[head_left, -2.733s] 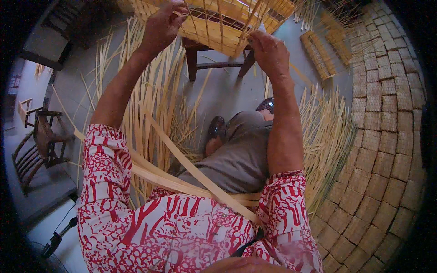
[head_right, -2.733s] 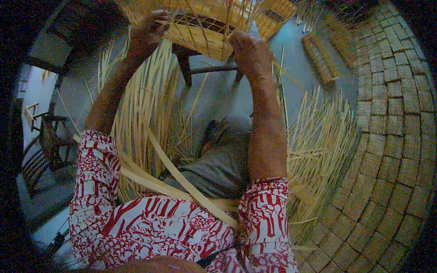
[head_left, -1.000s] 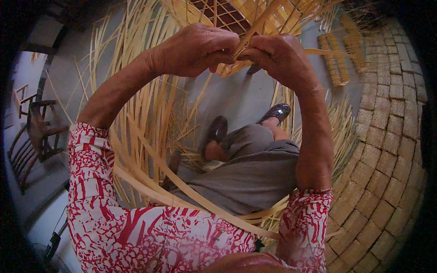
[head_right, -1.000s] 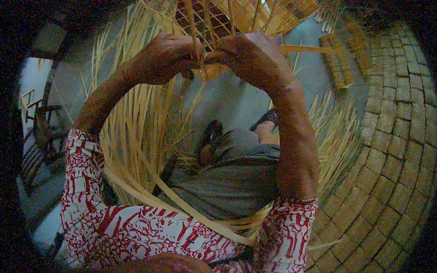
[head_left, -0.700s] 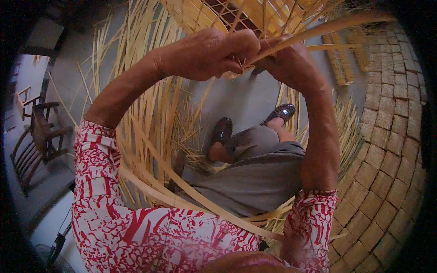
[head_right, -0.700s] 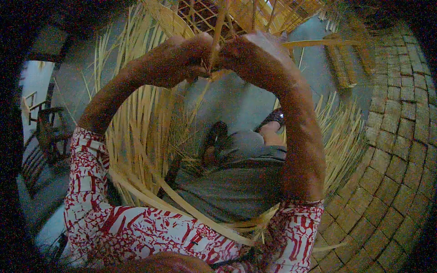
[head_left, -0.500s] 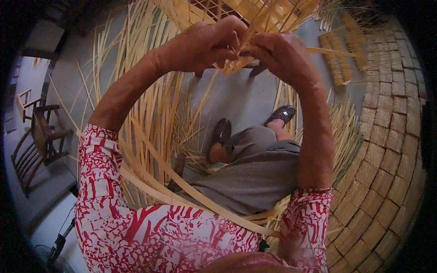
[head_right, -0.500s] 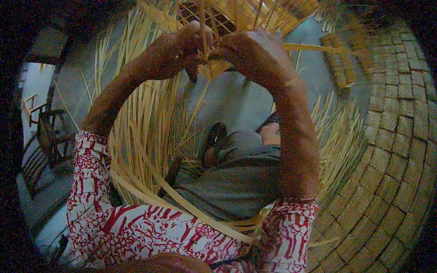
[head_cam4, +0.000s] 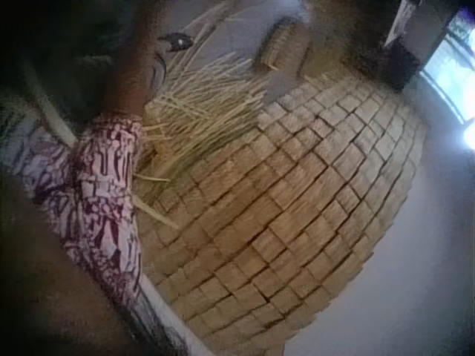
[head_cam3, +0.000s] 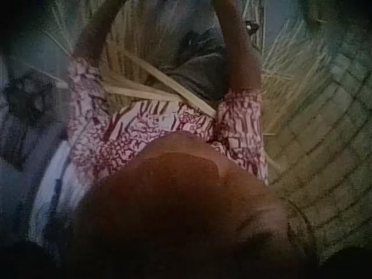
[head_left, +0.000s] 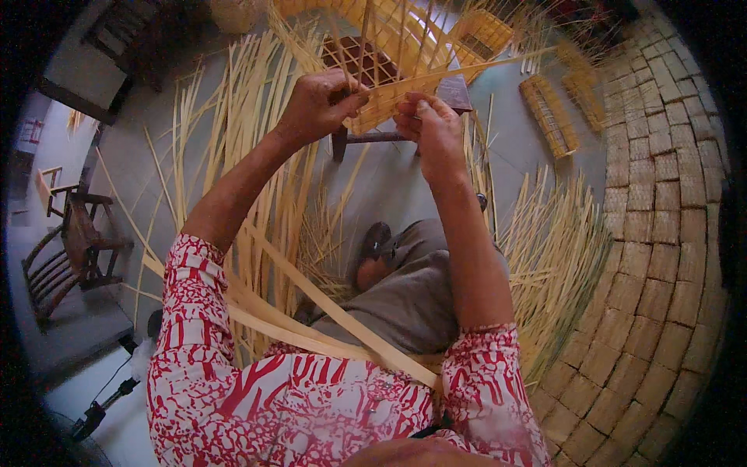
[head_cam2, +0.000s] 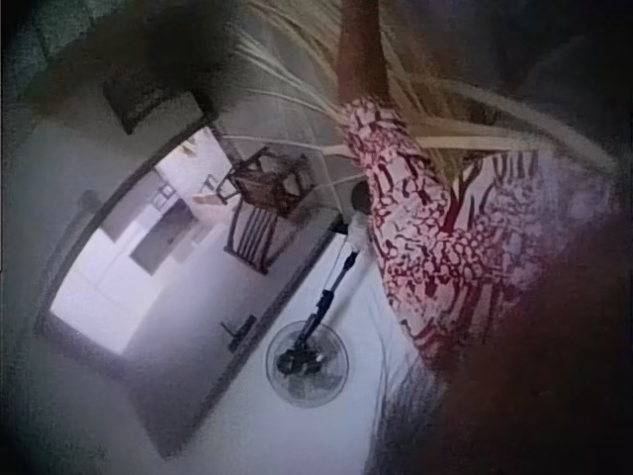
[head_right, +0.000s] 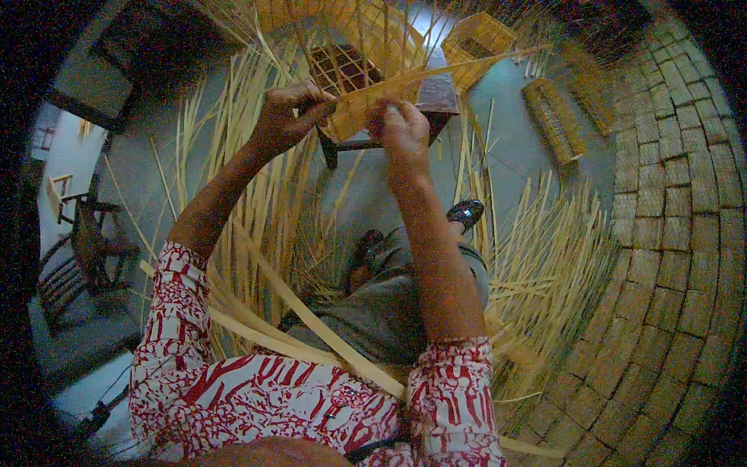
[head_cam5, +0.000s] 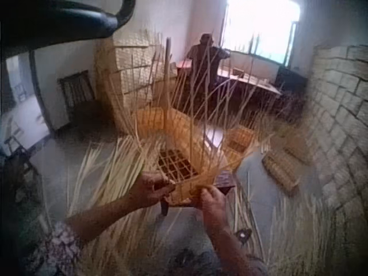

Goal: The person weaves a basket by hand, interlacing thin bamboo strips into a circular frame. They repeatedly pull and tuck the strips to form a tight pattern.

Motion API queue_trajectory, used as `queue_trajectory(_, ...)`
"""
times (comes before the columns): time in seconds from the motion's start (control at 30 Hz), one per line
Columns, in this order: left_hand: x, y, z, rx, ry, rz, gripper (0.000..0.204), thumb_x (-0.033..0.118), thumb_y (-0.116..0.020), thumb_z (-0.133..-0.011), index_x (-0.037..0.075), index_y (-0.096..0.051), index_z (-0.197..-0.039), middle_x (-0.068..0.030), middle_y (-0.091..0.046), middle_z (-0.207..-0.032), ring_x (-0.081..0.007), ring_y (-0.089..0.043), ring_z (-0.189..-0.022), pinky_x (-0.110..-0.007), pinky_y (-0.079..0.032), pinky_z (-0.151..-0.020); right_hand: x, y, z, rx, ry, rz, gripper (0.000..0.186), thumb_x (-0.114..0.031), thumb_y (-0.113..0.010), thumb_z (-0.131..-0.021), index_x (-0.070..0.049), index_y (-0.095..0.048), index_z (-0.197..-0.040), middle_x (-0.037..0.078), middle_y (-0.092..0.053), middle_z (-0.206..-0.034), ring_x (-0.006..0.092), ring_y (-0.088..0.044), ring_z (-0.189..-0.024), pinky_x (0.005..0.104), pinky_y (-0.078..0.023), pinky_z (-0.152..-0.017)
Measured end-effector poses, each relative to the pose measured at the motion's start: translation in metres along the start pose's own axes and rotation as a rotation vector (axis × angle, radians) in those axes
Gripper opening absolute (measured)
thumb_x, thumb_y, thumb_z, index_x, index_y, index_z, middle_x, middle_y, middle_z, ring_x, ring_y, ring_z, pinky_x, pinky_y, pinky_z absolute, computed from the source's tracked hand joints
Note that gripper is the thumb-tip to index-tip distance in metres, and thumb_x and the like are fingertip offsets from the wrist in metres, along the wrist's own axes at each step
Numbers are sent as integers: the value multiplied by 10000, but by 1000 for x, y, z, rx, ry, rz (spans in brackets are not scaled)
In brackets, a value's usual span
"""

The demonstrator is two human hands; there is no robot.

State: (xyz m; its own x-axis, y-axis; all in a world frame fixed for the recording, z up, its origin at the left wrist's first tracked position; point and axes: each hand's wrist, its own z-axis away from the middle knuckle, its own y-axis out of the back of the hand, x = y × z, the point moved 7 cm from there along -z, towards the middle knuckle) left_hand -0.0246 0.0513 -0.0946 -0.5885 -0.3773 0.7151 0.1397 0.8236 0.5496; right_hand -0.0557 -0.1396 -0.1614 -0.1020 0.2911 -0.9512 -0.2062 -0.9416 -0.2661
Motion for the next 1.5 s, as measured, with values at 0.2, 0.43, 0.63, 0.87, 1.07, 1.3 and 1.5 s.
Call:
queue_trajectory(0.2, -2, 8, 0, -44, 24, 111, 159, 153, -739, -843, 1, -692, -855, -47, -613, -713, -106, -625, -597, -264, -485, -529, 10, -2, -33, -112, -131, -843, 137, -170, -513, -957, -78, -598, -1015, 89, -659, -950, 254, -642, -848, 400, -545, -759)
queue_trajectory(0.43, -7, 15, -1, -13, -95, 21, 173, 172, -768, -820, 33, -719, -911, -33, -618, -727, -83, -555, -606, -254, -438, -542, -27, -48, -21, -501, -209, -610, 244, -195, -627, -916, -24, -632, -1090, 100, -666, -998, 216, -646, -921, 340, -548, -797)
queue_trajectory(0.63, -9, 20, -6, -39, -83, 28, 174, 163, -770, -815, 35, -720, -922, -39, -619, -752, -90, -586, -633, -252, -460, -563, -69, -89, 12, -618, 252, 145, 278, -219, -673, -901, -32, -644, -1105, 53, -630, -1056, 126, -591, -997, 280, -491, -867)
queue_trajectory(0.87, -9, 17, -14, -97, -26, 120, 181, 115, -774, -806, 11, -716, -943, -48, -644, -793, -100, -658, -669, -239, -522, -592, -63, -60, -7, -178, 314, 186, 204, -201, -593, -940, -11, -630, -1003, 100, -643, -955, 166, -607, -852, 313, -496, -740)
queue_trajectory(1.07, -16, 19, -13, -77, -25, 114, 209, 149, -782, -808, 17, -724, -958, -44, -648, -786, -79, -637, -659, -233, -512, -587, -71, -63, -11, -170, 425, 296, 290, -128, -596, -888, 1, -546, -1143, 140, -617, -1091, 198, -598, -930, 340, -486, -807)
queue_trajectory(1.3, -16, 18, -16, -43, 18, 122, 245, 178, -802, -785, 25, -725, -959, -40, -643, -765, -74, -626, -647, -226, -494, -579, -81, -20, -25, 118, 325, 53, 203, -223, -592, -914, -37, -610, -995, 38, -622, -972, 142, -556, -813, 284, -456, -677)
queue_trajectory(1.5, 0, 24, -18, -22, -116, 8, 254, 169, -799, -782, 23, -720, -974, -57, -664, -782, -86, -631, -642, -232, -499, -580, -91, -26, -37, 91, 288, 30, 280, -289, -569, -920, -62, -603, -1081, 51, -625, -978, 125, -558, -817, 282, -452, -684)
